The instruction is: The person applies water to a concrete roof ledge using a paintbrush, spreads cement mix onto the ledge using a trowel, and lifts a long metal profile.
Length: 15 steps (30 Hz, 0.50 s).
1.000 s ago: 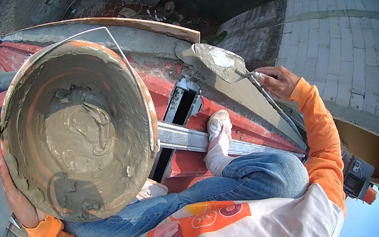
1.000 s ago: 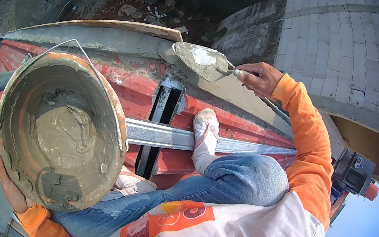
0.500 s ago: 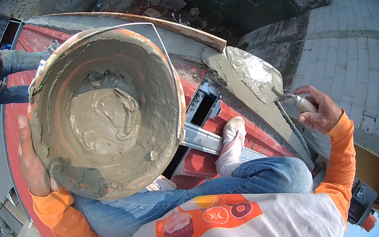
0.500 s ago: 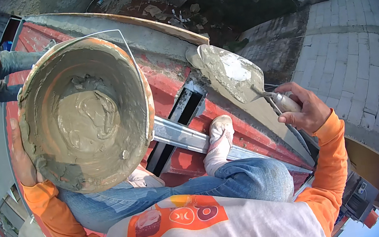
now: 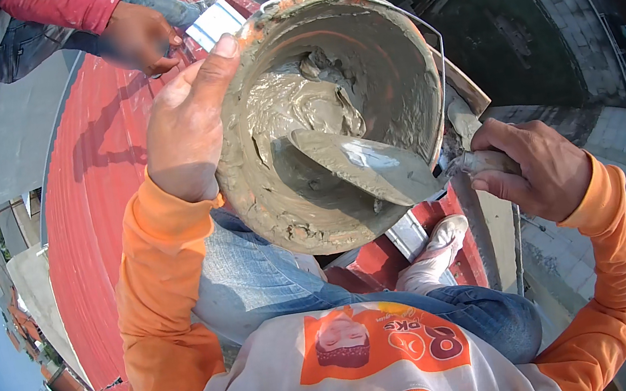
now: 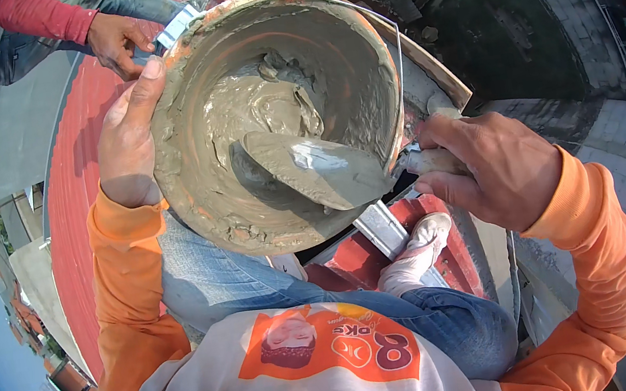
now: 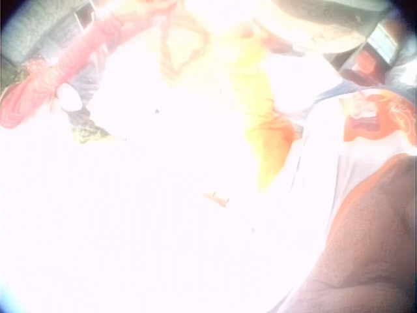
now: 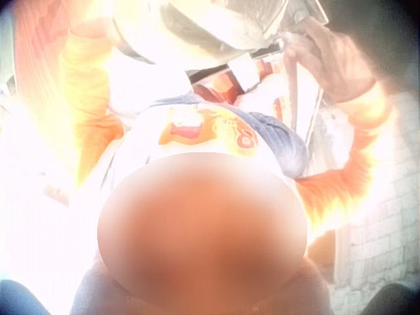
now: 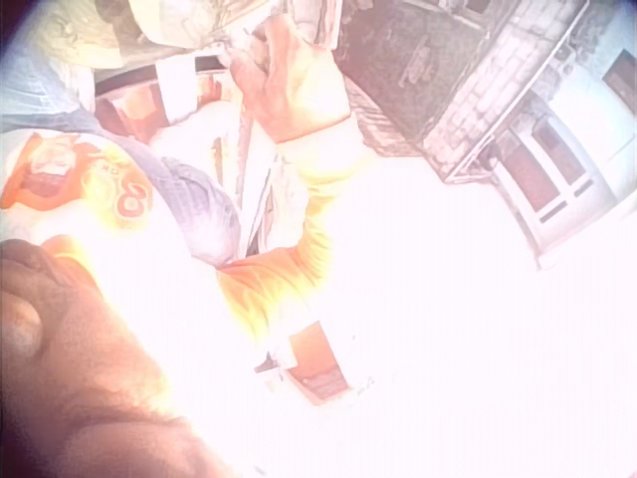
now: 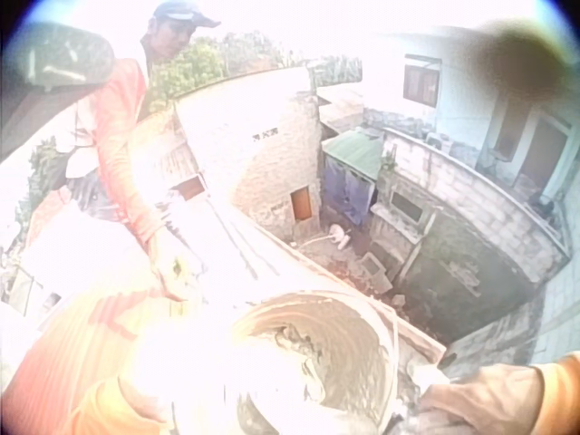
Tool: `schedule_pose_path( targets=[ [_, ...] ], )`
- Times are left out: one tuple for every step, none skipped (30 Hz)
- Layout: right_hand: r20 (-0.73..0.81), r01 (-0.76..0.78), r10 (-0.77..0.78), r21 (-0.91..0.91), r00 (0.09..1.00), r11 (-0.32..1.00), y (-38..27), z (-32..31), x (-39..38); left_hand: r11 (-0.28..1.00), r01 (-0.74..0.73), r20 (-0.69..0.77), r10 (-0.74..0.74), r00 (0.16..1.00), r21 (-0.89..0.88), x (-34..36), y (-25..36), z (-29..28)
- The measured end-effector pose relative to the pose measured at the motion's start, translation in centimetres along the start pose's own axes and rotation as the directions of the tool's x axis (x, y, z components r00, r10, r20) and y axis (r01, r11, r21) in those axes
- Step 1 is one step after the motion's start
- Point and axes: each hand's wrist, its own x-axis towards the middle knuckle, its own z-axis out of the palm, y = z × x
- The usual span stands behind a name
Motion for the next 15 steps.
schedule_pose_path(
  targets=[
    [0.003,0.006,-0.006,-0.127,1.000,0.992,-0.1,0.0,0.6,0.997,-0.027,-0.035,0.029,0.999,0.066,-0.2,0.3,0.3],
    [-0.013,0.016,-0.018,-0.160,1.000,0.987,-0.4,0.1,1.1,0.997,-0.019,-0.036,0.022,0.999,0.074,0.0,0.0,0.0],
    [-0.010,0.019,-0.020,-0.158,1.000,0.987,-0.5,0.0,1.6,0.997,-0.016,-0.039,0.019,0.999,0.075,-0.1,0.0,0.1],
    [0.061,-0.039,0.047,-0.116,0.997,0.992,-0.5,-0.2,2.1,0.993,-0.094,-0.022,0.096,0.995,0.077,-0.3,-0.1,0.4],
    [0.134,-0.100,0.110,-0.079,0.985,0.992,-0.6,-0.2,2.4,0.982,-0.171,-0.004,0.172,0.985,0.078,-0.3,-0.1,0.6],
    [0.137,-0.099,0.109,-0.078,0.985,0.992,-0.7,0.0,2.7,0.978,-0.198,-0.029,0.200,0.979,0.060,-0.1,-0.6,0.8],
    [0.157,-0.055,0.061,-0.041,0.986,0.998,-0.7,0.4,3.0,0.978,-0.201,-0.030,0.203,0.979,0.061,-0.1,-0.7,0.8],
    [0.175,-0.011,0.011,-0.003,0.985,1.000,-0.7,0.8,3.3,0.978,-0.193,-0.020,0.195,0.981,0.079,-0.1,-0.6,0.8],
    [0.172,-0.008,0.008,-0.005,0.985,1.000,-0.7,1.1,3.7,0.978,-0.185,-0.010,0.187,0.982,0.098,-0.2,-0.6,0.7],
    [0.254,-0.071,0.039,0.120,0.966,0.990,-0.8,1.5,4.1,0.976,-0.159,0.008,0.159,0.987,0.146,0.0,-0.9,0.3],
    [0.337,-0.143,0.057,0.236,0.940,0.961,-1.0,1.7,4.4,0.976,-0.162,0.009,0.163,0.987,0.148,-0.1,-0.8,0.4],
    [0.433,-0.285,0.120,0.339,0.893,0.897,-1.6,1.7,4.5,0.966,-0.182,-0.017,0.188,0.982,0.184,-0.3,-0.8,0.8],
    [0.430,-0.283,0.120,0.340,0.895,0.897,-1.7,2.0,4.4,0.955,-0.199,-0.042,0.213,0.976,0.221,-0.5,-0.7,1.2],
    [0.492,-0.410,0.147,0.484,0.858,0.774,-1.6,2.5,4.4,0.942,-0.258,-0.045,0.273,0.961,0.214,-0.5,-1.1,1.4],
    [0.556,-0.522,0.156,0.596,0.817,0.611,-1.4,3.2,4.5,0.941,-0.261,-0.042,0.276,0.960,0.216,-0.6,-1.1,1.2]
  ],
)
